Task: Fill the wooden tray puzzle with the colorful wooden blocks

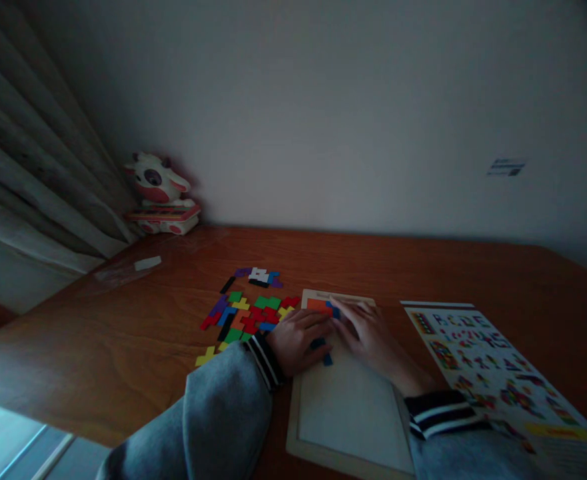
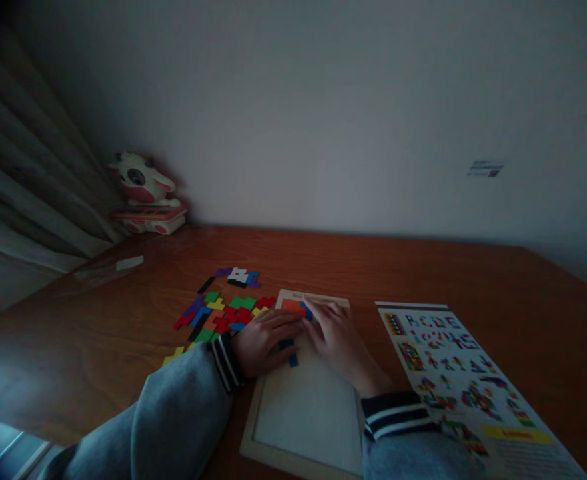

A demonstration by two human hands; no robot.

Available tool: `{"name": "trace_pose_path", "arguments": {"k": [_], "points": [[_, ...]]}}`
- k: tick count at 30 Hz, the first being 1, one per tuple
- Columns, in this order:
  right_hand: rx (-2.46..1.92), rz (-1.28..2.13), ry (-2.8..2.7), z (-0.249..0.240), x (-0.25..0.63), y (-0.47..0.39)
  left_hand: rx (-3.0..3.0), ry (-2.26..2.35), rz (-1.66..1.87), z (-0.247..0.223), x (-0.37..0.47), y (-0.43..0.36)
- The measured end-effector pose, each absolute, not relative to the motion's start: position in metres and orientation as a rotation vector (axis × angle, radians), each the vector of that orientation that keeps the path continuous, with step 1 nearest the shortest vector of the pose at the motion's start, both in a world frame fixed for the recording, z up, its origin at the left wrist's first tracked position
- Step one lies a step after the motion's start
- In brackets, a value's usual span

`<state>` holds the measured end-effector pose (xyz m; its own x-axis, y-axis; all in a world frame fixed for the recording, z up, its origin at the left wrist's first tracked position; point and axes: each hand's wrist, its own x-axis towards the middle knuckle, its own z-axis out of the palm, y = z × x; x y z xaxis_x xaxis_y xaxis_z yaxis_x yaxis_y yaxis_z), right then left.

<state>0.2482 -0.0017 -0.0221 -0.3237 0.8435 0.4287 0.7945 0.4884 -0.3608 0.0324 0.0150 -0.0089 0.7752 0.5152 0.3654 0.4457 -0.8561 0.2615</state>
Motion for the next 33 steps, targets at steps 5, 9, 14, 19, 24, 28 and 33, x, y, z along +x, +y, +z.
{"name": "trace_pose_path", "arguments": {"k": [5,9,14,19,24,28,33], "points": [[-1.401,0.078,-1.939,-0.026,0.256,0.000,2.886,0.658,0.741,-0.007,0.031,0.015],[-1.376,0.082,-1.792,-0.021,0.263,0.001,2.923,0.578,0.747,-0.008,0.030,0.015],[-1.336,0.134,-1.788,-0.017,0.262,-0.003,2.858,0.552,0.793,-0.010,0.030,0.015],[-1.280,0.201,-1.900,-0.017,0.258,-0.008,2.776,0.648,0.905,-0.008,0.031,0.014],[-1.211,0.229,-2.013,-0.018,0.254,-0.010,2.772,0.860,0.993,-0.004,0.032,0.016],[-1.192,0.317,-2.053,-0.016,0.251,-0.013,2.404,1.031,1.081,0.002,0.033,0.017],[-1.178,0.480,-2.078,-0.012,0.247,-0.018,1.867,0.973,1.018,0.000,0.036,0.015]]}}
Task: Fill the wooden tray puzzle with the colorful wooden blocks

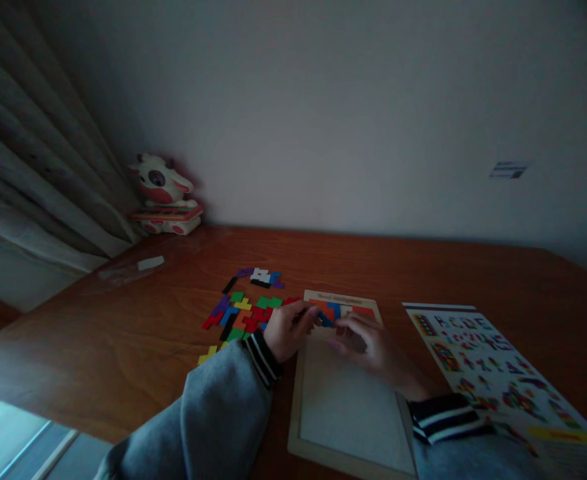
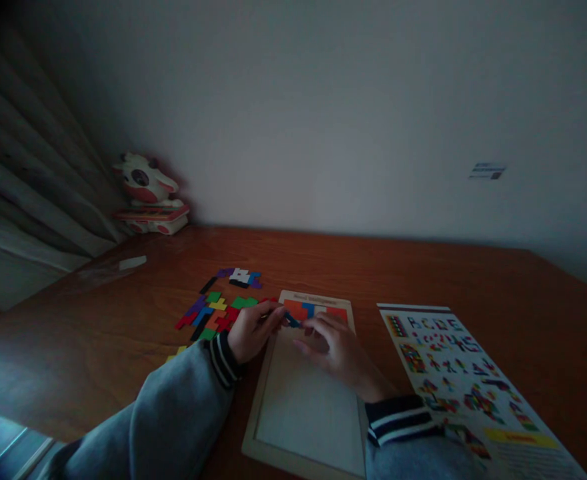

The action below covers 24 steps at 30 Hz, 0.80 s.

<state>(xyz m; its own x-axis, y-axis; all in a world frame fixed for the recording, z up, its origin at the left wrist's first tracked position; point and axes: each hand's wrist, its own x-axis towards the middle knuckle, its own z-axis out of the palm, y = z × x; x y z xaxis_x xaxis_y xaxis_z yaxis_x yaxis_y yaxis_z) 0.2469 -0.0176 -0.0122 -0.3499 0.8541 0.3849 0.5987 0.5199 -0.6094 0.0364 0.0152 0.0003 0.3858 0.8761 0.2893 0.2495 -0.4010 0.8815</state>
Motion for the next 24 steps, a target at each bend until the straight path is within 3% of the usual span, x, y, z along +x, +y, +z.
{"name": "trace_pose_path", "arguments": {"k": [4,12,24], "points": [[-1.165,0.566,-1.959,-0.010,0.245,-0.017,1.688,0.822,0.963,-0.004,0.040,0.012],[-1.268,0.764,-1.451,0.001,0.254,-0.015,1.999,0.918,0.963,-0.003,0.036,0.012],[-1.394,0.515,-1.474,-0.017,0.270,-0.001,2.369,0.861,0.952,-0.002,0.038,0.010]]}}
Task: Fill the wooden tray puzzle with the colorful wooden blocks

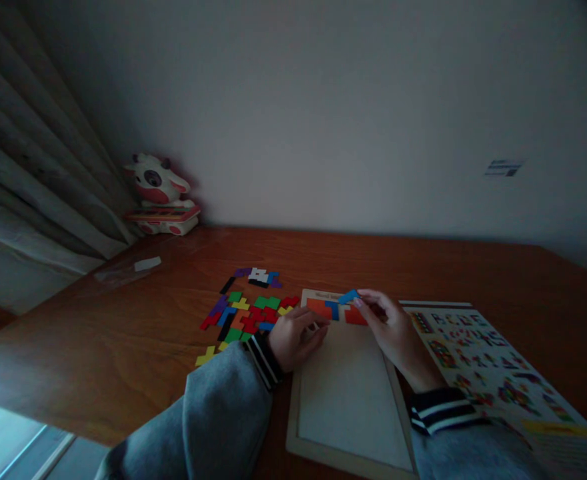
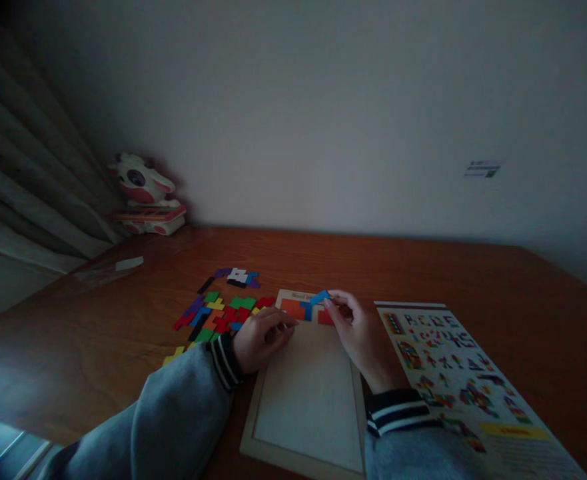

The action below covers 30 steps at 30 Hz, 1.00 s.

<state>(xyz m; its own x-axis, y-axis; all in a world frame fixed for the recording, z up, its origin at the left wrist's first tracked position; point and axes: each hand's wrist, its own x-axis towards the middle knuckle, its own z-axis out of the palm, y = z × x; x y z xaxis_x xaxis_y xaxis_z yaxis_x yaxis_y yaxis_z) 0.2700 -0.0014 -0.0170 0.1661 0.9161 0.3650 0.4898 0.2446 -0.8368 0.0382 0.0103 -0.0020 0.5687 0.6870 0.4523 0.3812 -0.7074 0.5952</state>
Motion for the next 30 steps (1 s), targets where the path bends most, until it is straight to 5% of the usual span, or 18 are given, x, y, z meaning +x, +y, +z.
{"name": "trace_pose_path", "arguments": {"k": [18,30], "points": [[-1.433,0.145,-1.828,-0.019,0.269,0.006,2.489,0.820,0.936,-0.005,0.038,0.011],[-1.323,0.195,-2.058,-0.020,0.264,-0.006,2.534,0.806,0.886,-0.007,0.038,0.011]]}}
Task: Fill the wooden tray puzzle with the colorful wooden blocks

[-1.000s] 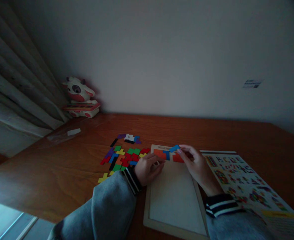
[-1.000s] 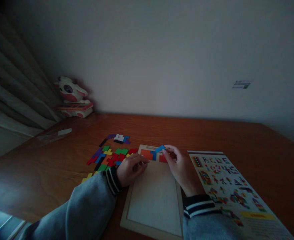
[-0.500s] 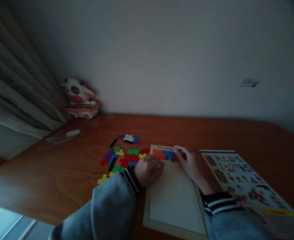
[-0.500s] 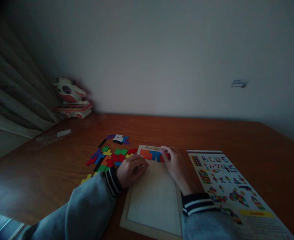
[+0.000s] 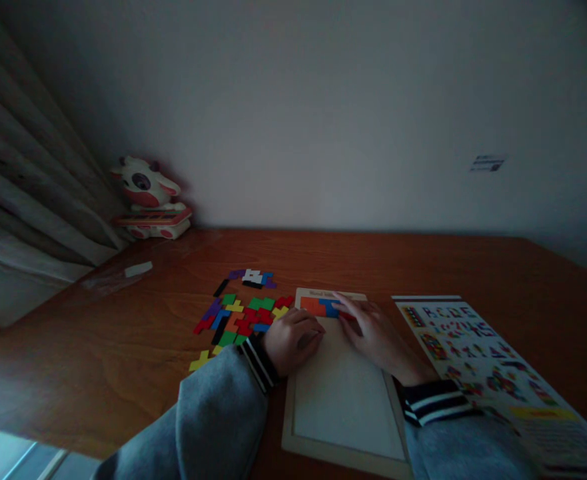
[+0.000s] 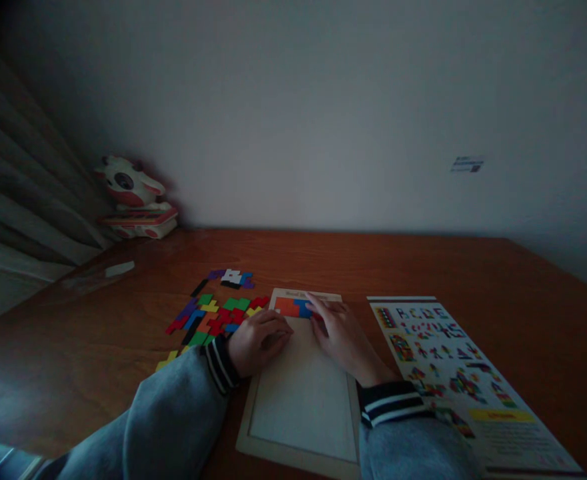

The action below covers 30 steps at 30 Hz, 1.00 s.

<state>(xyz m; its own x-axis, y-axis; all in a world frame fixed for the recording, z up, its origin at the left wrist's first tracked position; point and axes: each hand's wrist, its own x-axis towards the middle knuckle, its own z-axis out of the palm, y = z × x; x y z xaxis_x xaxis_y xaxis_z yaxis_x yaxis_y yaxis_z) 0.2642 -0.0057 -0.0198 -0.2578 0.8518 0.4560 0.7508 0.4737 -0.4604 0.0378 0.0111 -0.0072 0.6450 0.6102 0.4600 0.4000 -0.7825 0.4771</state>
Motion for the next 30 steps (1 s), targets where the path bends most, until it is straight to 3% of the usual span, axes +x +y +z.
{"name": "trace_pose_path", "arguments": {"k": [11,19,30], "points": [[-1.375,0.172,-2.013,-0.0233,0.2678,-0.0024,2.557,0.863,0.913,-0.0053,0.0375,0.0095],[-1.422,0.147,-1.999,-0.0198,0.2679,-0.0022,2.490,1.163,0.959,-0.0113,0.0354,0.0147],[-1.339,0.171,-2.036,-0.0220,0.2650,-0.0033,2.658,0.923,0.639,-0.0126,0.0351,0.0131]]}}
